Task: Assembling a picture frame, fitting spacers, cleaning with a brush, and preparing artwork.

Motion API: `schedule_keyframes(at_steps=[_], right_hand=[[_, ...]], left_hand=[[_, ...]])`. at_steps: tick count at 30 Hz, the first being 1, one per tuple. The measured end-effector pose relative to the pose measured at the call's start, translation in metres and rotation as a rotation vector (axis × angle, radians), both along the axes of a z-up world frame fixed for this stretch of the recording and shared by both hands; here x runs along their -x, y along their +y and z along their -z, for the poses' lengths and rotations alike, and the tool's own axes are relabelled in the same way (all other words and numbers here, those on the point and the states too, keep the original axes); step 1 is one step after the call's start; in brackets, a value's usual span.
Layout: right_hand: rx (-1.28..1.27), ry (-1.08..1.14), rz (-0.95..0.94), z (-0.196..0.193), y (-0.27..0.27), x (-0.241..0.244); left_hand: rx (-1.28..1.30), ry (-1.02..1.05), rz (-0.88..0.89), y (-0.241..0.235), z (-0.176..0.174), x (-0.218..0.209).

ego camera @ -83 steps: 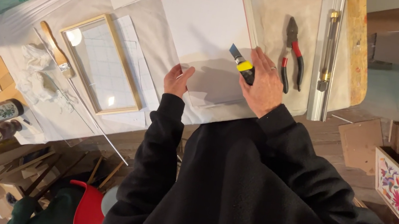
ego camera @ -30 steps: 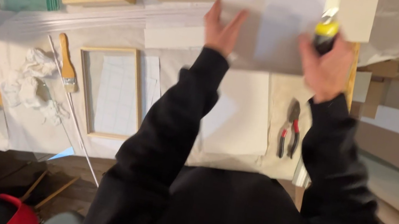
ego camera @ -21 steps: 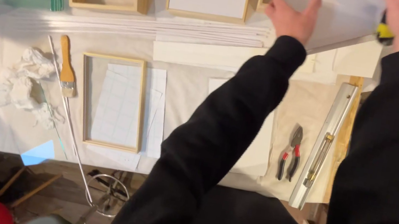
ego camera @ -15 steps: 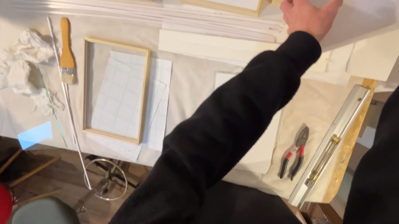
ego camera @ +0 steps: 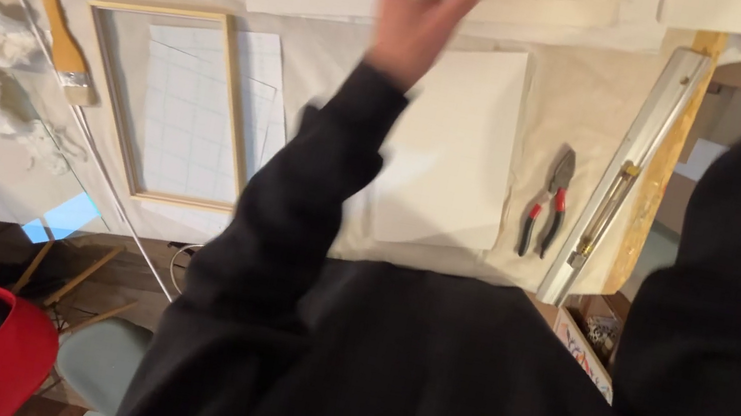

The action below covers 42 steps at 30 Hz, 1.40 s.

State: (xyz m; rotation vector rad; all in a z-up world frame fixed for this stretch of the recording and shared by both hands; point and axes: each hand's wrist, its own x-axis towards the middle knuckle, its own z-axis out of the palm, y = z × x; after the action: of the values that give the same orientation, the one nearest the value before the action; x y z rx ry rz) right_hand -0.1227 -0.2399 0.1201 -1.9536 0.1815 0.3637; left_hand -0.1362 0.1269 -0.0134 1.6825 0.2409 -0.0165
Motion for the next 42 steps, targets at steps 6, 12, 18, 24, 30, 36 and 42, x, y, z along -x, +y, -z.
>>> schedule_keyframes(at_steps=[6,12,18,24,30,36,42], right_hand=[[-0.044,0.229,-0.003,0.06,0.089,0.112],[-0.022,0.15,0.077,0.123,0.113,0.221],[0.061,0.149,0.111,0.116,0.14,0.232],[-0.043,0.153,0.169,0.131,0.137,0.237],[-0.148,0.208,0.244,0.101,0.14,0.231],[-0.263,0.204,0.306,0.114,0.129,0.245],[-0.343,0.175,0.355,0.102,0.125,0.243]], left_hand=[[-0.149,0.345,-0.019,0.083,0.044,0.211],[-0.296,0.414,0.036,0.046,0.038,0.262],[-0.382,0.329,-0.018,0.04,0.068,0.263],[-0.387,0.341,-0.107,0.049,0.104,0.261],[-0.271,0.329,-0.152,0.044,0.086,0.265],[-0.301,0.232,-0.145,0.016,0.017,0.258],[-0.414,0.078,-0.067,-0.01,-0.041,0.256]])
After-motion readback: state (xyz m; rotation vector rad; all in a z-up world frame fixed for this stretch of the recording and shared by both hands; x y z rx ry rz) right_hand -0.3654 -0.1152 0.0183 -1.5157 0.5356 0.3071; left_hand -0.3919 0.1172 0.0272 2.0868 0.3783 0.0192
